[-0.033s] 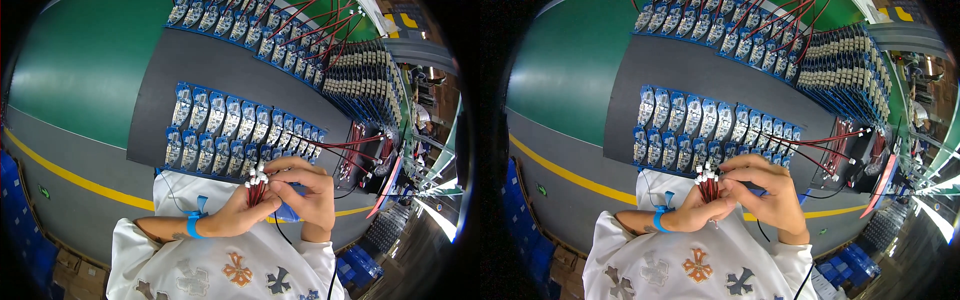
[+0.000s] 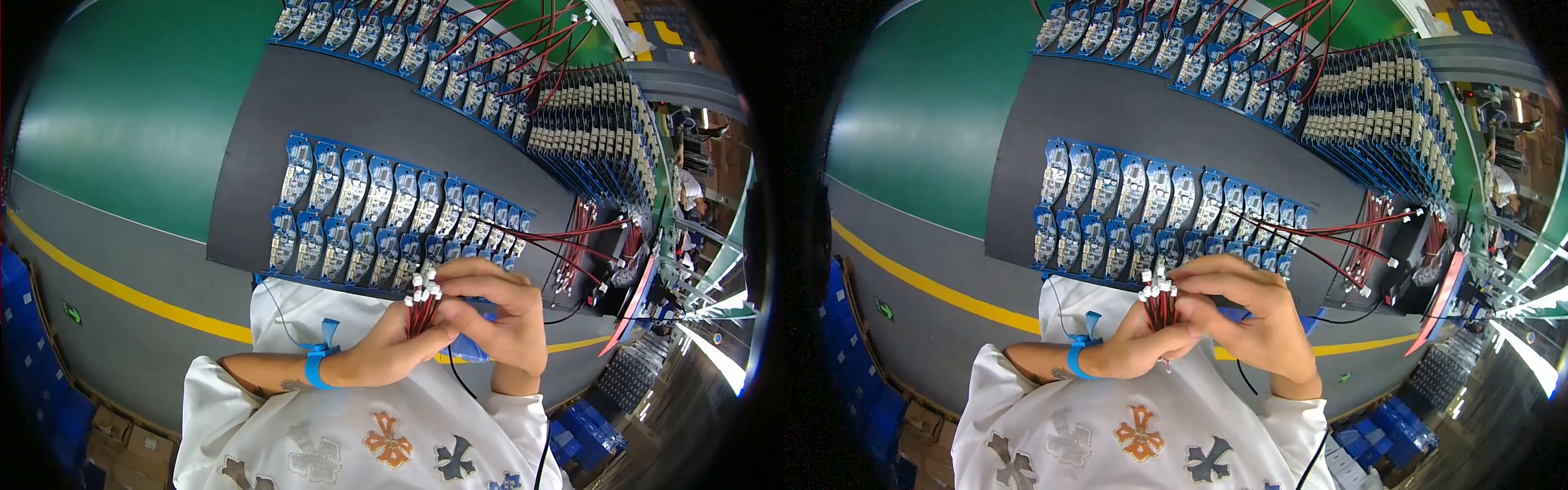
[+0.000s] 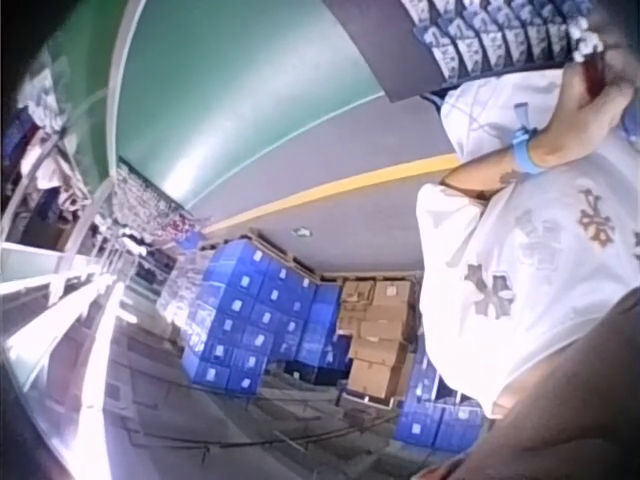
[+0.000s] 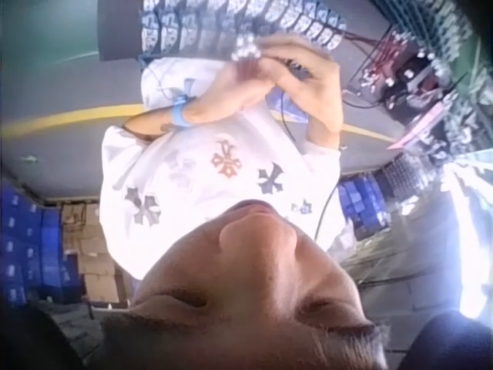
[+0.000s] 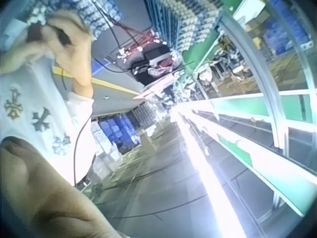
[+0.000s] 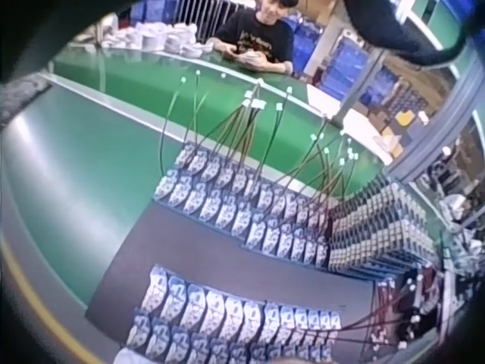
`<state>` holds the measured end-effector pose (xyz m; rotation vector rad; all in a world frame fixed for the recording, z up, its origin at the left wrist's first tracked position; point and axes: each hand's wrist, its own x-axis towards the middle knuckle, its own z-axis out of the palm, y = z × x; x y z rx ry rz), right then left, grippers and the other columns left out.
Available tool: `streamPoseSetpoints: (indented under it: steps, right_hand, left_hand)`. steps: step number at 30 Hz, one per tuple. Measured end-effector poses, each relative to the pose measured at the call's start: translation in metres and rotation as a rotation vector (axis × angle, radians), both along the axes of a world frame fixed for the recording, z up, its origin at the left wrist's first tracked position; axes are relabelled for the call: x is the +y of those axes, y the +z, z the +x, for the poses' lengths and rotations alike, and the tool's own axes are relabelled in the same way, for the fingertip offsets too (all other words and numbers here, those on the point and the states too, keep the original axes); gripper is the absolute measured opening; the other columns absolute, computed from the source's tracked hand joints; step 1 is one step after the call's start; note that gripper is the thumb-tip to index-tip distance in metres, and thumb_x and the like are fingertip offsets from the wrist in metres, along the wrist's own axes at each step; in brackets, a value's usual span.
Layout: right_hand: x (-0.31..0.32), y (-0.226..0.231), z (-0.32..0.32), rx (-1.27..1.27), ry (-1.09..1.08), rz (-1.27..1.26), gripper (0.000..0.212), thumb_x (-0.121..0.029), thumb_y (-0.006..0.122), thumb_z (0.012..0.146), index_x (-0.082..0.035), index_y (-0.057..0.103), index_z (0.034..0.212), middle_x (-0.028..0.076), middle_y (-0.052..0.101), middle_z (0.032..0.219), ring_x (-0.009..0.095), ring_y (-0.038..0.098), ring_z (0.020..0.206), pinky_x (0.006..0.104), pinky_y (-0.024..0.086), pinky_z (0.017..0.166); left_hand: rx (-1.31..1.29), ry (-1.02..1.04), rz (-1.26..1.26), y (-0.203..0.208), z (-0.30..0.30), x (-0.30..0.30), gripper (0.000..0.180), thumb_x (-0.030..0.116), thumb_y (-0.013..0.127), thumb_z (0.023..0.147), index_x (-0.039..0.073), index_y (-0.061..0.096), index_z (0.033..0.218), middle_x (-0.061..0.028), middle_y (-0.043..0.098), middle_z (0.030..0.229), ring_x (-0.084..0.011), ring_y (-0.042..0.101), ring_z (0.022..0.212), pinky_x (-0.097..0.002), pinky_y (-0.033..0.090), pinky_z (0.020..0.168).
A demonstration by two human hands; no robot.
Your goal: The person connects wire harnesses to small electronic circuit boards by hand, attaching the connectors on the harnesses to the circuit boards.
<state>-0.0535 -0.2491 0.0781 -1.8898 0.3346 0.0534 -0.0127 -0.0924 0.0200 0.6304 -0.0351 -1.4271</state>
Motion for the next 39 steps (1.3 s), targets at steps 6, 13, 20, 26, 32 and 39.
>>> streamPoseSetpoints:
  steps: [6,13,20,26,32,39]
  right_hand:
    - [-0.001,-0.009,0.000,-0.022,0.073,0.048,0.012,0.004,0.070,0.073,0.004,0.065,0.084,0.015,0.067,0.092,0.025,0.065,0.083,0.0325,0.052,0.075]
    - [0.004,0.012,-0.010,-0.308,-0.528,0.465,0.003,0.007,0.061,0.078,0.004,0.062,0.077,0.020,0.064,0.075,0.021,0.063,0.068,0.0329,0.052,0.063]
    - [0.005,0.019,-0.001,-0.214,-0.087,-0.444,0.027,0.003,0.076,0.062,0.000,0.070,0.087,0.005,0.057,0.067,0.012,0.049,0.053,0.0238,0.034,0.045]
    - [0.010,0.015,0.003,-0.140,0.087,-0.640,0.024,0.001,0.073,0.066,-0.003,0.069,0.090,0.002,0.053,0.073,0.014,0.052,0.054,0.0269,0.040,0.044]
    - [0.006,0.016,0.015,-0.241,0.225,-0.774,0.025,0.002,0.074,0.060,-0.004,0.066,0.084,0.003,0.055,0.074,0.017,0.054,0.060,0.0281,0.042,0.047]
    - [0.000,0.014,0.022,-0.338,0.263,-0.721,0.027,0.002,0.075,0.057,-0.004,0.066,0.082,0.004,0.055,0.071,0.019,0.053,0.060,0.0296,0.039,0.047]
  left_hand:
    - [0.138,0.058,-0.071,-0.005,0.000,-0.002,0.014,0.015,0.044,0.095,0.004,0.053,0.091,0.0033,0.044,0.064,-0.0036,0.038,0.054,-0.0218,0.027,0.046]
    - [0.062,0.208,-0.119,0.004,0.010,-0.004,0.028,0.015,0.033,0.097,-0.001,0.052,0.110,-0.0111,0.057,0.091,-0.0128,0.055,0.076,-0.0262,0.044,0.069]
    - [0.010,0.343,0.036,-0.006,0.011,-0.004,0.024,0.013,0.035,0.097,0.001,0.055,0.101,0.0001,0.047,0.068,-0.0072,0.042,0.061,-0.0213,0.035,0.057]
    - [-0.113,0.372,0.157,0.009,0.014,-0.008,0.016,0.018,0.054,0.094,0.003,0.057,0.096,0.0061,0.049,0.065,-0.0001,0.038,0.055,-0.0183,0.029,0.048]
    - [-0.056,0.428,0.278,0.003,0.012,-0.007,0.016,0.017,0.058,0.093,0.002,0.057,0.096,0.0053,0.050,0.061,0.0005,0.037,0.047,-0.0176,0.025,0.040]
    - [0.222,0.454,0.088,0.003,0.016,-0.001,0.019,0.020,0.053,0.095,0.001,0.056,0.095,0.0062,0.043,0.057,-0.0004,0.033,0.045,-0.0196,0.022,0.040]
